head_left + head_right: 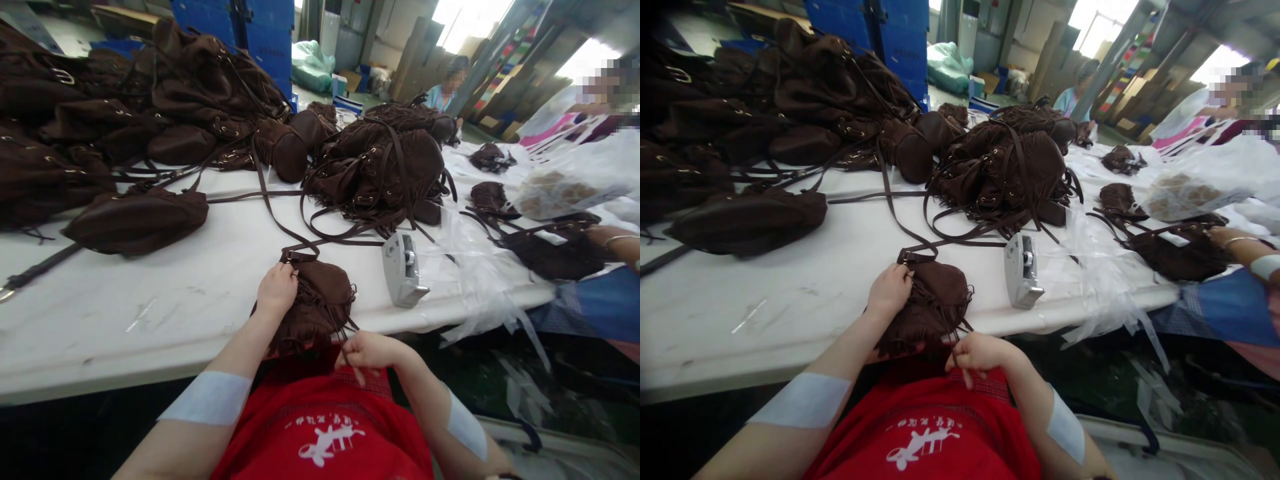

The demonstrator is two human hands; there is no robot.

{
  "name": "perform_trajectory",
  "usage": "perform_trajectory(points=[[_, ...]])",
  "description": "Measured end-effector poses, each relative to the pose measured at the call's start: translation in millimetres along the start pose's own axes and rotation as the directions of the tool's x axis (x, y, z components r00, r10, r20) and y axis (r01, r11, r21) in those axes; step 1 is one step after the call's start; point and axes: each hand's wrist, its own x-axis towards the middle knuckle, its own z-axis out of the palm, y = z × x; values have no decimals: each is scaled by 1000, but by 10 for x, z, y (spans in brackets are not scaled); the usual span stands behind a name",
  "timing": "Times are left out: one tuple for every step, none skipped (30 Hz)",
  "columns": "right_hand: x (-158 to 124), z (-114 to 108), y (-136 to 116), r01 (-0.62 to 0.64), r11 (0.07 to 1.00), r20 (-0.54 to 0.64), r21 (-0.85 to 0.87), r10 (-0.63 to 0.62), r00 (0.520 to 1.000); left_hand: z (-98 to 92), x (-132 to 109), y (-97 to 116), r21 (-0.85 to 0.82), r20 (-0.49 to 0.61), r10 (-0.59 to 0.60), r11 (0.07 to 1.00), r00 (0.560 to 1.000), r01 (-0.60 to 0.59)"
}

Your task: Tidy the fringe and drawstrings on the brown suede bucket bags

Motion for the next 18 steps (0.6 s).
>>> perform_trajectory(points=[[21, 38, -29, -38, 998, 148, -54, 46, 988, -3, 9, -17, 11, -9, -14, 1000, 1000, 15], [19, 83, -48, -61, 995, 256, -85, 81, 963, -6, 21, -37, 22, -21, -35, 999, 999, 36], [-5, 133, -58, -64, 994, 298, -90, 88, 950, -8, 34, -60, 32, -36, -57, 998, 998, 58], [-46, 184, -62, -40, 996, 256, -76, 58, 965, -9, 48, -82, 40, -48, -74, 996, 996, 76], [-96, 232, -67, 22, 998, 112, -61, -15, 994, -7, 62, -99, 47, -58, -82, 995, 995, 84], [-147, 275, -78, 114, 991, -112, -74, -122, 986, -3, 75, -110, 53, -66, -82, 995, 994, 86], [-185, 311, -99, 206, 970, -342, -133, -240, 909, 3, 87, -115, 59, -73, -81, 995, 994, 85], [-199, 343, -131, 265, 936, -527, -231, -349, 775, 10, 97, -113, 63, -77, -83, 994, 994, 88], [-182, 371, -172, 278, 897, -645, -342, -440, 625, 16, 106, -107, 64, -78, -86, 994, 993, 91], [-127, 396, -219, 255, 859, -702, -443, -510, 497, 22, 113, -99, 64, -76, -91, 993, 993, 96], [-37, 419, -267, 211, 830, -723, -516, -555, 411, 25, 118, -90, 63, -75, -94, 993, 993, 99], [81, 438, -313, 158, 814, -732, -559, -574, 367, 27, 120, -84, 63, -74, -95, 993, 993, 100], [214, 452, -355, 100, 809, -738, -579, -572, 359, 26, 120, -80, 63, -76, -95, 993, 993, 100], [348, 460, -391, 45, 810, -743, -585, -557, 371, 25, 118, -80, 64, -80, -93, 993, 992, 98], [464, 461, -420, -2, 812, -747, -584, -537, 392, 23, 114, -83, 66, -85, -91, 993, 992, 97], [548, 455, -442, -33, 813, -749, -581, -519, 413, 22, 109, -88, 68, -91, -89, 993, 992, 95], [592, 445, -456, -28, 817, -740, -577, -508, 440, 21, 103, -94, 69, -97, -86, 993, 992, 93], [591, 431, -458, 21, 826, -716, -563, -501, 486, 20, 98, -101, 70, -101, -83, 993, 991, 90]])
